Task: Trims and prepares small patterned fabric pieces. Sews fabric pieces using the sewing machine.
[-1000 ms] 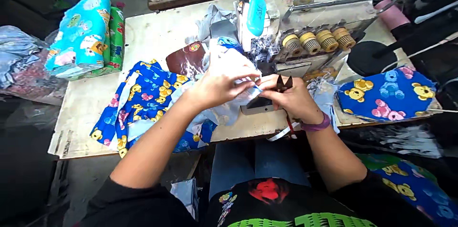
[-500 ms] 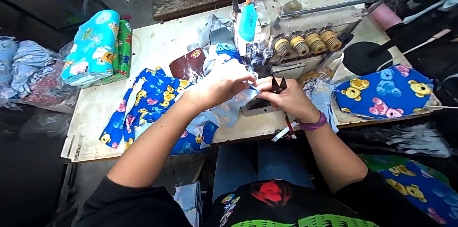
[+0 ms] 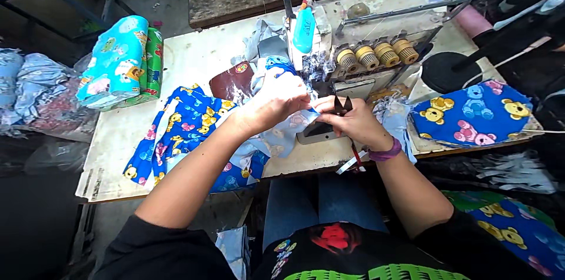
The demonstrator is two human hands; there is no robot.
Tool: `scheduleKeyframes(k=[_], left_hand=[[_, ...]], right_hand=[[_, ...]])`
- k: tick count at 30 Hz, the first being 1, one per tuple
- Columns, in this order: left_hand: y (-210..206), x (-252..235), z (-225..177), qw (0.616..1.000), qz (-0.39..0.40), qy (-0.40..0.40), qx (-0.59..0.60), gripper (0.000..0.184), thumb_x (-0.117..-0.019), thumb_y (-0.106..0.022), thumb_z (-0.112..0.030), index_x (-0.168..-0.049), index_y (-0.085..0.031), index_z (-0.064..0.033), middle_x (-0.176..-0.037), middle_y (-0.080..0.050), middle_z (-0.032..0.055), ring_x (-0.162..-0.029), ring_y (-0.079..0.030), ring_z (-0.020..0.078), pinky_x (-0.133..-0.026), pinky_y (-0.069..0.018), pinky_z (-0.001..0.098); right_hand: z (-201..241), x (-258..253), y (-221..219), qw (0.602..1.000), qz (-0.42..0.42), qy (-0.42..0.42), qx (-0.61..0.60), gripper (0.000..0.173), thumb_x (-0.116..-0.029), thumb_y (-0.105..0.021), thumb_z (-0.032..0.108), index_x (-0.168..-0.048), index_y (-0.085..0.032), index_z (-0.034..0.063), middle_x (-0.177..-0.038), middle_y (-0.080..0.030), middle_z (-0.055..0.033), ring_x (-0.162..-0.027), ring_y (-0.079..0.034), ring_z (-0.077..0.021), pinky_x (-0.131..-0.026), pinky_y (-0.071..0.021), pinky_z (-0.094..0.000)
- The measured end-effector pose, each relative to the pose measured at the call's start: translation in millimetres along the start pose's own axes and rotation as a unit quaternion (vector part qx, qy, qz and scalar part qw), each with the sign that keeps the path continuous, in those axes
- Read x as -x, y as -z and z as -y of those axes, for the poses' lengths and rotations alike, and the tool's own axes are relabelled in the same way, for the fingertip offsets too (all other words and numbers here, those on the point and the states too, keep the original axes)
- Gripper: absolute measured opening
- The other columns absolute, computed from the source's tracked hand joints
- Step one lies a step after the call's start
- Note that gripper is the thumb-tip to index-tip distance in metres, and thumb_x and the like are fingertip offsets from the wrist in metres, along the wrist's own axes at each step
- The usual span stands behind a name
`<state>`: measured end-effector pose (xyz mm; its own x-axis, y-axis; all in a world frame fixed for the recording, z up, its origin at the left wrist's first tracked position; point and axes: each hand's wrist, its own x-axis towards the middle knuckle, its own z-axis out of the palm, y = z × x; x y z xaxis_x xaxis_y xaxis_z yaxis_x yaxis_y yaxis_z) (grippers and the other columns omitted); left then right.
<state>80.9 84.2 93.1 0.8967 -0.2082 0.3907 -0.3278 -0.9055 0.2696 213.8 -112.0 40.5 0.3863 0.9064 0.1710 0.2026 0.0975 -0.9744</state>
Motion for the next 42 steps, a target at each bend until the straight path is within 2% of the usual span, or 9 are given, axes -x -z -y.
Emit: scheduleKeyframes(k=[5, 12, 16, 18, 24, 28, 31, 36, 42], left_hand=[[14, -2, -5, 0.999, 0.011, -0.040, 0.023, 0.012, -0.0959, -0.062, -0.003, -0.095, -0.074, -0.0011, -0.086, -0.073, 0.0124, -0.084, -0.070, 0.0246, -0.081, -0.0535, 0.0368], [19, 1, -13, 0.970, 0.071, -0.111, -0.202, 0.018, -0.0946, -0.055, 0.006, -0.089, -0.071, 0.0005, -0.103, -0.072, 0.0151, -0.105, -0.068, 0.0336, -0.096, -0.0497, 0.0513], [17, 11, 1, 0.988, 0.061, -0.082, -0.112, 0.022, -0.0925, -0.054, -0.007, -0.095, -0.076, -0.0015, -0.105, -0.072, 0.0143, -0.107, -0.067, 0.0343, -0.099, -0.0442, 0.0590], [17, 15, 2, 0.997, 0.033, -0.053, -0.043, 0.019, -0.0962, -0.061, -0.013, -0.094, -0.077, -0.0039, -0.096, -0.072, 0.0120, -0.100, -0.067, 0.0284, -0.104, -0.0441, 0.0515], [37, 8, -20, 0.997, 0.017, 0.044, 0.066, 0.010, -0.0947, -0.067, -0.007, -0.094, -0.073, 0.0010, -0.078, -0.066, 0.0084, -0.072, -0.062, 0.0100, -0.071, -0.0502, 0.0196], [39, 3, -82, 0.992, 0.059, 0.107, 0.025, 0.013, -0.0975, -0.064, -0.010, -0.105, -0.071, -0.0019, -0.082, -0.066, 0.0072, -0.069, -0.064, 0.0154, -0.063, -0.0552, 0.0288], [10, 5, -138, 0.989, 0.126, 0.080, 0.002, 0.019, -0.1014, -0.050, 0.000, -0.109, -0.067, 0.0056, -0.096, -0.071, 0.0200, -0.083, -0.074, 0.0315, -0.069, -0.0594, 0.0387], [-31, 30, -110, 0.999, 0.012, 0.028, 0.040, 0.014, -0.1044, -0.052, -0.006, -0.102, -0.065, -0.0004, -0.087, -0.066, 0.0134, -0.074, -0.068, 0.0223, -0.065, -0.0556, 0.0284], [-27, 29, -38, 0.991, -0.109, 0.043, -0.066, 0.024, -0.0989, -0.059, -0.010, -0.080, -0.069, 0.0016, -0.084, -0.070, 0.0157, -0.083, -0.069, 0.0287, -0.076, -0.0549, 0.0389]], right_hand=[[0, -1, 1, 1.000, 0.003, -0.004, -0.002, 0.009, -0.0912, -0.071, 0.002, -0.097, -0.075, 0.0080, -0.103, -0.073, 0.0025, -0.053, -0.053, 0.0047, -0.046, -0.0458, -0.0121], [1, 0, 0, 1.000, 0.003, -0.009, -0.008, 0.010, -0.0912, -0.070, 0.001, -0.098, -0.075, 0.0070, -0.106, -0.073, 0.0013, -0.052, -0.052, 0.0042, -0.045, -0.0453, -0.0126], [0, -2, 2, 1.000, 0.013, 0.002, 0.005, 0.009, -0.0910, -0.071, 0.003, -0.097, -0.075, 0.0079, -0.107, -0.073, 0.0016, -0.052, -0.052, 0.0042, -0.045, -0.0458, -0.0127], [0, -2, 3, 1.000, 0.016, 0.006, 0.006, 0.010, -0.0902, -0.070, 0.002, -0.096, -0.075, 0.0073, -0.108, -0.073, 0.0012, -0.053, -0.054, 0.0042, -0.046, -0.0465, -0.0128], [1, -2, -1, 1.000, 0.004, 0.014, -0.015, 0.015, -0.0817, -0.081, 0.001, -0.093, -0.076, 0.0090, -0.109, -0.074, 0.0027, -0.057, -0.057, 0.0042, -0.048, -0.0485, -0.0131], [2, -3, -4, 0.999, -0.013, -0.011, -0.037, 0.017, -0.0843, -0.074, -0.007, -0.093, -0.076, 0.0071, -0.109, -0.074, 0.0014, -0.060, -0.059, 0.0031, -0.049, -0.0488, -0.0136], [-11, 0, -6, 0.997, -0.013, 0.070, -0.028, 0.019, -0.0852, -0.068, -0.008, -0.095, -0.078, 0.0049, -0.113, -0.075, -0.0004, -0.090, -0.069, 0.0002, -0.071, -0.0579, -0.0167], [-29, 31, -16, 0.965, -0.041, 0.251, 0.056, 0.013, -0.0975, -0.066, 0.007, -0.098, -0.078, 0.0012, -0.110, -0.077, -0.0079, -0.106, -0.071, -0.0071, -0.092, -0.0575, -0.0209], [-33, 42, -23, 0.982, -0.058, 0.169, 0.053, 0.013, -0.0954, -0.066, 0.002, -0.098, -0.077, -0.0024, -0.107, -0.075, -0.0073, -0.081, -0.066, 0.0043, -0.070, -0.0535, -0.0104]])
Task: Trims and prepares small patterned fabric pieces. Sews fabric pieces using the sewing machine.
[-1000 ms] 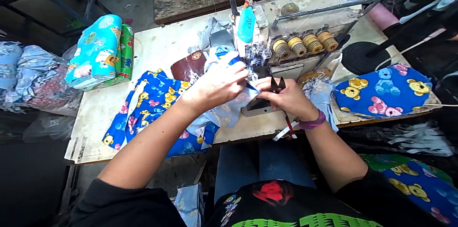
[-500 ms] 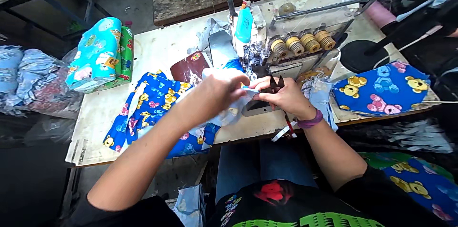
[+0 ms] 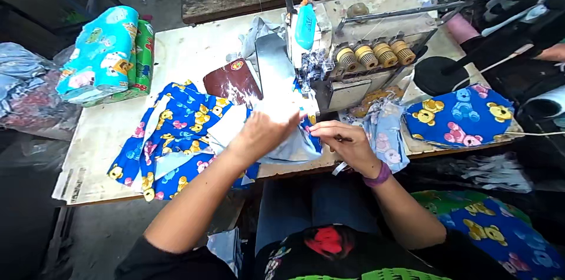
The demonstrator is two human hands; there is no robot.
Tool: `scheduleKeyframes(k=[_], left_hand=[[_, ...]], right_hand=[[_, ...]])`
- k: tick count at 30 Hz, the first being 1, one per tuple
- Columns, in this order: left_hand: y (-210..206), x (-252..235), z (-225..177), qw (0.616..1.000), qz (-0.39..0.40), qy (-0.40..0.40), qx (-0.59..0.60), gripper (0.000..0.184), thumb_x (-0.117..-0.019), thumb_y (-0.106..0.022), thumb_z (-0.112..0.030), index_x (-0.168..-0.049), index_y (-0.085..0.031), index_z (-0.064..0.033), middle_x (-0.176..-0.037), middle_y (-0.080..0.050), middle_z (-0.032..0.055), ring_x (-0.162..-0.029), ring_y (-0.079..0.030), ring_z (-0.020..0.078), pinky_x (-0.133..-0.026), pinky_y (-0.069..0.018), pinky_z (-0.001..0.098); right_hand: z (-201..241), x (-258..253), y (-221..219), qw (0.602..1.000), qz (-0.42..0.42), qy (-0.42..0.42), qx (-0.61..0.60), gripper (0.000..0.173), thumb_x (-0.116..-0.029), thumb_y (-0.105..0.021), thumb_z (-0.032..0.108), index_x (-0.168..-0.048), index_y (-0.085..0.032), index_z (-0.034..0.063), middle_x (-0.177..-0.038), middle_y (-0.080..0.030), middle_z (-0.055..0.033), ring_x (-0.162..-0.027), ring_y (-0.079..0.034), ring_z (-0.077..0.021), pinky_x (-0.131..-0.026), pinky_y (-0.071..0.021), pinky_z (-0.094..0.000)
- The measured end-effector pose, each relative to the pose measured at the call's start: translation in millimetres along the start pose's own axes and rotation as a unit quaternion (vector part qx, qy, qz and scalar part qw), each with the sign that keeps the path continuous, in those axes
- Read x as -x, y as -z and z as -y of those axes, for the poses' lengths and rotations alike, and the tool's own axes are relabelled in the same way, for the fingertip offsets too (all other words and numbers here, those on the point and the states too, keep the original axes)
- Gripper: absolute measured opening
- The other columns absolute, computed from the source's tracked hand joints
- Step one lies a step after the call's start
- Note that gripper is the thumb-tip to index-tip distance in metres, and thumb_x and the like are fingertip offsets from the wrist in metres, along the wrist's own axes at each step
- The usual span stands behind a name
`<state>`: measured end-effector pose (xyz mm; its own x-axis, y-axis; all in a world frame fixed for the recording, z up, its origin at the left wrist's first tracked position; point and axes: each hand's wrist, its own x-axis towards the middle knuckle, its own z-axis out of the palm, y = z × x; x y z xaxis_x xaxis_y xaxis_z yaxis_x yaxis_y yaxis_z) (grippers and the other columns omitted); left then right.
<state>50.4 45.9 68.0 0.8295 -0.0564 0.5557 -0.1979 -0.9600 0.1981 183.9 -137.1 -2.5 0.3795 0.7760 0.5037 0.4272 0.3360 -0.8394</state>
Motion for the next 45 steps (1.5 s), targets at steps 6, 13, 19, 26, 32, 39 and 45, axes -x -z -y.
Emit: scheduleKeyframes(k=[6, 13, 19, 26, 32, 39, 45], left_hand=[[0, -14, 35, 0.990, 0.060, 0.123, -0.046, 0.033, -0.0998, -0.053, -0.027, -0.117, -0.077, -0.0121, -0.124, -0.072, 0.0068, -0.121, -0.064, 0.0300, -0.113, -0.0256, 0.0695], [28, -48, 85, 0.975, 0.080, 0.202, 0.043, 0.025, -0.1012, -0.056, -0.011, -0.110, -0.077, -0.0019, -0.114, -0.074, 0.0154, -0.118, -0.066, 0.0306, -0.117, -0.0259, 0.0602], [61, -33, 80, 0.980, 0.156, 0.087, 0.091, 0.021, -0.0953, -0.064, -0.016, -0.107, -0.079, -0.0080, -0.115, -0.071, 0.0099, -0.124, -0.059, 0.0289, -0.117, -0.0235, 0.0622], [66, -36, 90, 0.970, 0.213, 0.088, 0.078, 0.020, -0.0955, -0.067, -0.017, -0.107, -0.079, -0.0060, -0.125, -0.068, 0.0135, -0.132, -0.054, 0.0349, -0.117, -0.0113, 0.0727], [87, -36, 72, 0.980, 0.166, 0.045, 0.100, 0.014, -0.0955, -0.061, -0.013, -0.098, -0.073, -0.0052, -0.093, -0.071, 0.0047, -0.092, -0.064, 0.0135, -0.092, -0.0433, 0.0400], [141, -34, 57, 0.972, 0.228, 0.057, -0.014, 0.021, -0.0969, -0.064, -0.019, -0.093, -0.079, -0.0059, -0.085, -0.073, 0.0080, -0.085, -0.067, 0.0210, -0.089, -0.0420, 0.0502], [150, -46, 28, 0.925, 0.140, 0.209, 0.286, 0.010, -0.0914, -0.064, -0.011, -0.085, -0.070, -0.0164, -0.073, -0.065, -0.0163, -0.060, -0.056, -0.0106, -0.051, -0.0447, 0.0081]], right_hand=[[13, -18, -1, 0.999, -0.036, -0.015, 0.001, 0.013, -0.0935, -0.065, 0.000, -0.099, -0.077, -0.0001, -0.104, -0.075, -0.0046, -0.071, -0.063, 0.0047, -0.063, -0.0529, -0.0116], [13, -55, 13, 0.993, 0.032, -0.117, 0.003, 0.012, -0.0934, -0.067, 0.004, -0.102, -0.074, 0.0068, -0.107, -0.072, 0.0000, -0.059, -0.057, 0.0024, -0.050, -0.0492, -0.0155], [10, -53, 10, 0.991, 0.022, -0.130, -0.029, 0.013, -0.0920, -0.067, 0.003, -0.099, -0.076, 0.0087, -0.110, -0.073, 0.0024, -0.059, -0.056, 0.0045, -0.049, -0.0482, -0.0133], [11, -52, 9, 0.989, 0.013, -0.140, -0.046, 0.012, -0.0917, -0.068, 0.002, -0.099, -0.077, 0.0076, -0.110, -0.073, 0.0021, -0.056, -0.055, 0.0049, -0.048, -0.0465, -0.0126], [12, -54, 11, 0.988, 0.021, -0.148, -0.050, 0.013, -0.0918, -0.067, 0.002, -0.099, -0.075, 0.0090, -0.109, -0.074, 0.0039, -0.055, -0.053, 0.0058, -0.048, -0.0459, -0.0122], [15, -57, 14, 0.989, 0.038, -0.135, -0.043, 0.007, -0.0912, -0.072, 0.005, -0.097, -0.075, 0.0086, -0.106, -0.074, 0.0035, -0.053, -0.053, 0.0062, -0.046, -0.0458, -0.0120], [44, -79, 10, 0.992, 0.037, -0.017, 0.118, 0.023, -0.0999, -0.065, 0.012, -0.119, -0.072, 0.0010, -0.102, -0.074, -0.0079, -0.063, -0.061, -0.0032, -0.056, -0.0520, -0.0187]])
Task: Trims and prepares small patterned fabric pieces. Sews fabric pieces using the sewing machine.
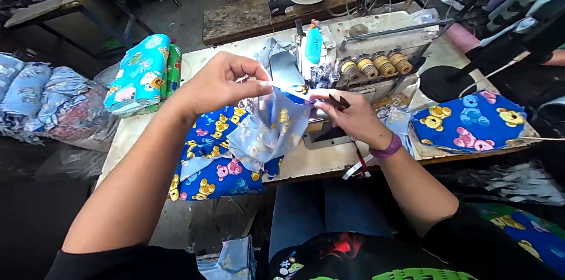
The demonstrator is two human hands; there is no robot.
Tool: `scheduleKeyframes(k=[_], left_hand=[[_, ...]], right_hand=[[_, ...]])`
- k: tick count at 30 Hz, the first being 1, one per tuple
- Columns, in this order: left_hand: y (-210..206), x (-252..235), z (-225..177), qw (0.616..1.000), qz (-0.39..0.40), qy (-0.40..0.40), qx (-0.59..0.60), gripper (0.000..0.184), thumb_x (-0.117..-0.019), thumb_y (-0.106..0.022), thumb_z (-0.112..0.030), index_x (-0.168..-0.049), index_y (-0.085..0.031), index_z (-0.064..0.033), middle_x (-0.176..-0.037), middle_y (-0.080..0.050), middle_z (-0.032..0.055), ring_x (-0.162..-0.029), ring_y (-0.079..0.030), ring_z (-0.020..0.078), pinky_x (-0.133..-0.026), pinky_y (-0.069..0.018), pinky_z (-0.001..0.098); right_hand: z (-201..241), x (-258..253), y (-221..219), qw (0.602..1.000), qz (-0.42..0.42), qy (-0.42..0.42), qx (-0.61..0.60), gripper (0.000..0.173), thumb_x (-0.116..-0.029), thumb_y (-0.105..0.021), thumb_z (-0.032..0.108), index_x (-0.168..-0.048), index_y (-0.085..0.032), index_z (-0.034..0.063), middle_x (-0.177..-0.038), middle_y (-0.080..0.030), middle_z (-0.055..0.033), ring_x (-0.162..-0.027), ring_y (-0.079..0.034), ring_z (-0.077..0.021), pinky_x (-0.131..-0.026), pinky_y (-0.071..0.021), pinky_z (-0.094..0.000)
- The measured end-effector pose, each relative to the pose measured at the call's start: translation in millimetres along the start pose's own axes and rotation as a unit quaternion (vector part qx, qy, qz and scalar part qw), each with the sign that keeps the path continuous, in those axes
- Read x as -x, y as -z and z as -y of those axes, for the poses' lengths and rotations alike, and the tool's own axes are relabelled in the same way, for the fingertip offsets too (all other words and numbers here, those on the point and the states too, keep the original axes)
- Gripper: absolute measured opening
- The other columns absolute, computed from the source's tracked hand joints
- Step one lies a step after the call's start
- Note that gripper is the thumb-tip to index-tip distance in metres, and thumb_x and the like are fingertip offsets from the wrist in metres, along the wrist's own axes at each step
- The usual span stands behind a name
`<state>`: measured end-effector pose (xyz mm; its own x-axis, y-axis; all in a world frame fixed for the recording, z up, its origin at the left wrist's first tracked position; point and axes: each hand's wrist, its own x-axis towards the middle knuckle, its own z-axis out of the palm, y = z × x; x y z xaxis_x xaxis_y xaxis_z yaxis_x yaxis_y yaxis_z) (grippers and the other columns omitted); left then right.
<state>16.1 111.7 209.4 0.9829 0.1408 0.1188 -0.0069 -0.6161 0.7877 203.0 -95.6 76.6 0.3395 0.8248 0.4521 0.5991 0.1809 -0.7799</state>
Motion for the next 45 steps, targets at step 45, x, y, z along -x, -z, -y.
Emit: scheduleKeyframes(k=[45], left_hand=[[-6, 0, 17, 0.995, 0.028, -0.092, 0.037, 0.011, -0.0916, -0.062, -0.012, -0.084, -0.070, -0.0147, -0.080, -0.067, -0.0153, -0.076, -0.062, -0.0083, -0.069, -0.0512, 0.0101]], right_hand=[[25, -16, -1, 0.995, 0.014, 0.027, -0.091, 0.010, -0.0900, -0.075, 0.006, -0.100, -0.075, 0.0039, -0.086, -0.069, 0.0013, -0.053, -0.051, 0.0053, -0.047, -0.0440, -0.0101]])
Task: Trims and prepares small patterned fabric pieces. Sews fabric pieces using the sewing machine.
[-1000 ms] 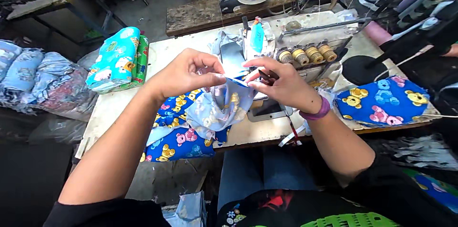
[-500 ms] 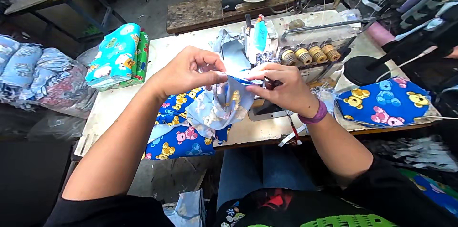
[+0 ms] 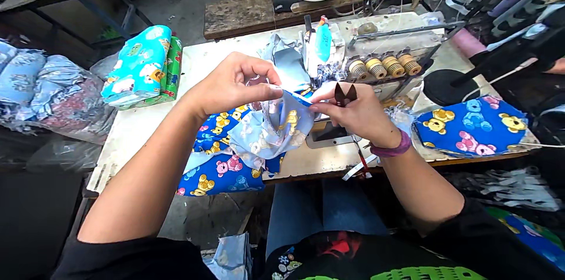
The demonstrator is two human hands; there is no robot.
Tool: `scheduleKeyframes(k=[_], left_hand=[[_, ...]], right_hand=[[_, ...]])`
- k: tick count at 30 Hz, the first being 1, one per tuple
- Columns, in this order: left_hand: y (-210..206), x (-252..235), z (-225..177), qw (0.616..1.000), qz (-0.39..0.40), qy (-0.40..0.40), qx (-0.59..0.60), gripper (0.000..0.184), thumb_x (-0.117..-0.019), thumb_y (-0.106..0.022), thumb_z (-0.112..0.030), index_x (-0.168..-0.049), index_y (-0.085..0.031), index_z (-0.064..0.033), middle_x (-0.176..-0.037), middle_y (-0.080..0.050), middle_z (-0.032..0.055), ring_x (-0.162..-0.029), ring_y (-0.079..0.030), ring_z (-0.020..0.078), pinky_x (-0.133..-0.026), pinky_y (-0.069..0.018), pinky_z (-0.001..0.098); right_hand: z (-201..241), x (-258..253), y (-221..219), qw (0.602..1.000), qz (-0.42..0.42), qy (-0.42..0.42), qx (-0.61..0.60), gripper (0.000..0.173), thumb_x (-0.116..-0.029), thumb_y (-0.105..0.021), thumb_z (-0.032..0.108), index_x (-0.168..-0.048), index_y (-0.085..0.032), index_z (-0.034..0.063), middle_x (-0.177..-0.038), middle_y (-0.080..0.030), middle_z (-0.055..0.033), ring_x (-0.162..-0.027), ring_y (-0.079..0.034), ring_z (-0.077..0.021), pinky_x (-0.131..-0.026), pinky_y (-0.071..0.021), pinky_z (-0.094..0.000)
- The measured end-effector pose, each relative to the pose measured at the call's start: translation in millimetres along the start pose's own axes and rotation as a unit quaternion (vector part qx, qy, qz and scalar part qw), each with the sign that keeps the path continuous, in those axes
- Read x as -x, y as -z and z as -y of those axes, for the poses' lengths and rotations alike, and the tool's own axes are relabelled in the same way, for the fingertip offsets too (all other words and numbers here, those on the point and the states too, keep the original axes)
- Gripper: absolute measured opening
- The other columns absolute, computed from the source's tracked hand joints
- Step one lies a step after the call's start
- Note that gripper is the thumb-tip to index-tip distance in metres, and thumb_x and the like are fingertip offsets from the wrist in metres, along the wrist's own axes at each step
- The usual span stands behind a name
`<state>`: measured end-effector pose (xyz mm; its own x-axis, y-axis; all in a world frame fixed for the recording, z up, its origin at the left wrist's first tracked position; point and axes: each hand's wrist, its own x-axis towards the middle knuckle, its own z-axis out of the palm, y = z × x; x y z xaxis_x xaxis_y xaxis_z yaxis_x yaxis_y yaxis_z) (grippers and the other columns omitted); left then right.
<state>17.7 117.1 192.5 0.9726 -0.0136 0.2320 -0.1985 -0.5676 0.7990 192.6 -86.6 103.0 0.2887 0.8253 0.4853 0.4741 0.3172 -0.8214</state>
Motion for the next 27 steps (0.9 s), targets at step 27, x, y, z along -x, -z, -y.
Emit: scheduleKeyframes(k=[27], left_hand=[[-19, -5, -7, 0.994, 0.038, -0.030, 0.096, 0.014, -0.0905, -0.063, -0.021, -0.083, -0.073, -0.0156, -0.088, -0.074, -0.0118, -0.086, -0.068, -0.0026, -0.076, -0.0562, 0.0176]], right_hand=[[15, 27, 7, 0.995, 0.010, 0.040, 0.086, 0.027, -0.0898, -0.074, 0.010, -0.115, -0.073, 0.0003, -0.086, -0.073, -0.0004, -0.066, -0.058, 0.0056, -0.061, -0.0479, -0.0088]])
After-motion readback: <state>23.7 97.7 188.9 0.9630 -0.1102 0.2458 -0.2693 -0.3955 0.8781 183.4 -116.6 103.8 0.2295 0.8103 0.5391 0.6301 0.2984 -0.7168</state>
